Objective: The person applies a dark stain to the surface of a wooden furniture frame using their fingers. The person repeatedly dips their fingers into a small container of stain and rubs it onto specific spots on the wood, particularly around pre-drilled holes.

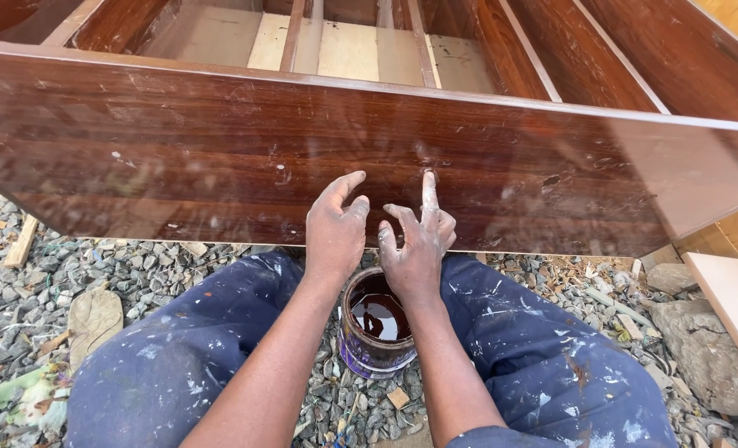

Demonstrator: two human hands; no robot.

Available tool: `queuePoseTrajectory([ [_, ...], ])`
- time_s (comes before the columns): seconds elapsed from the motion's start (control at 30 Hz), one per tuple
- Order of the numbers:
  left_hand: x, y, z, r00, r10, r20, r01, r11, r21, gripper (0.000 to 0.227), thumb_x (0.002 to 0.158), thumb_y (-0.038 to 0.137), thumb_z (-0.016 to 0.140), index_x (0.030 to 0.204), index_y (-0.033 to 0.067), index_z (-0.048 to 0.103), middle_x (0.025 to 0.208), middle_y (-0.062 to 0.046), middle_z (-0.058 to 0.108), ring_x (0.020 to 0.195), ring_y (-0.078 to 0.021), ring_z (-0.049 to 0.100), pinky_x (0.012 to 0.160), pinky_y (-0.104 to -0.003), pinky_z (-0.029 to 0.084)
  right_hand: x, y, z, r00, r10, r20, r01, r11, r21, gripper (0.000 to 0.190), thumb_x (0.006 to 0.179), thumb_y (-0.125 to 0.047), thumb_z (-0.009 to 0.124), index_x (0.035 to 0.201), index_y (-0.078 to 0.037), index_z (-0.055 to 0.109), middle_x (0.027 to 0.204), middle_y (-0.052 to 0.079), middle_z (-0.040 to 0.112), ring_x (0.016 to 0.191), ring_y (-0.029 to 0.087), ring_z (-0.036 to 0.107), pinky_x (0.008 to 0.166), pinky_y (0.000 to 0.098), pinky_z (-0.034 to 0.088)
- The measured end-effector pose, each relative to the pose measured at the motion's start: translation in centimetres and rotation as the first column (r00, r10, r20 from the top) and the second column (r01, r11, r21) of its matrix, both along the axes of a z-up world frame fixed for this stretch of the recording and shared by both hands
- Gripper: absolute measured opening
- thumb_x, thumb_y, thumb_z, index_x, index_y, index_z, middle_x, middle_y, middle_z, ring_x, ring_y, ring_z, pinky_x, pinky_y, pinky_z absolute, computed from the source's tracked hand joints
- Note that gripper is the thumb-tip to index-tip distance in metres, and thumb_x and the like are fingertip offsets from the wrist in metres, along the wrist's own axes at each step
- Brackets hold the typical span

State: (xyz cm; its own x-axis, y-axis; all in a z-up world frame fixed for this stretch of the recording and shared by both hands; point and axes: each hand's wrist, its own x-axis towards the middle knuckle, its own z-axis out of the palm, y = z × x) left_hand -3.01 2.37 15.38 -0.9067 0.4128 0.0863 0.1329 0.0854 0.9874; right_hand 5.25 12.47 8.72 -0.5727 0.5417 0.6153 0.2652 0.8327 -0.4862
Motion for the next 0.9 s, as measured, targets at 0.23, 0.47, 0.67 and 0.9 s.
queuePoseTrajectory([
  [0.23,-0.41,0.38,-0.39,0.999,-0.018,0.027,0.017,1.000,0.026,0.043,0.091,0.015,0.061,0.133,0.0170,0.069,0.136,-0.013,0.068,0.116,-0.0314,0.070,0.102,-0.044,0.055,-0.13,-0.17,0.46,1.000,-0.008,0.013,0.008,1.000,-0.021,0.024,0.091,-0.030,0.064,0.112,-0.024,0.072,0.168,0.005,0.026,0.121,0.032,0.043,0.102,0.0472,0.033],
  [0.47,-0.19,0.24,-0.07,0.999,-0.022,0.033,0.020,0.999,0.041,0.043,0.090,0.015,0.063,0.132,0.0139,0.070,0.135,-0.016,0.068,0.126,-0.0363,0.063,0.105,-0.047,0.053,-0.28,-0.10,0.48,1.000,-0.014,0.024,0.015,1.000,-0.013,0.025,0.091,-0.031,0.065,0.114,-0.025,0.071,0.168,0.003,0.026,0.121,0.033,0.042,0.101,0.0479,0.033],
  [0.67,-0.01,0.18,-0.42,1.000,-0.023,0.022,0.022,0.999,0.040,0.043,0.089,0.014,0.064,0.131,0.0127,0.071,0.133,-0.014,0.070,0.132,-0.0337,0.059,0.109,-0.046,0.049,-0.12,-0.12,0.35,0.999,-0.023,0.048,0.024,1.000,-0.012,0.026,0.090,-0.032,0.066,0.114,-0.024,0.071,0.169,0.003,0.025,0.122,0.034,0.040,0.101,0.0477,0.032],
  [0.9,-0.01,-0.01,-0.19,1.000,-0.029,0.006,0.029,0.999,0.041,0.042,0.089,0.014,0.063,0.131,0.0105,0.070,0.133,-0.015,0.070,0.134,-0.0337,0.058,0.112,-0.047,0.046,-0.15,-0.33,0.79,0.998,-0.029,0.065,0.030,0.999,-0.025,0.026,0.091,-0.032,0.065,0.115,-0.023,0.071,0.170,0.003,0.023,0.125,0.035,0.037,0.102,0.0480,0.031],
])
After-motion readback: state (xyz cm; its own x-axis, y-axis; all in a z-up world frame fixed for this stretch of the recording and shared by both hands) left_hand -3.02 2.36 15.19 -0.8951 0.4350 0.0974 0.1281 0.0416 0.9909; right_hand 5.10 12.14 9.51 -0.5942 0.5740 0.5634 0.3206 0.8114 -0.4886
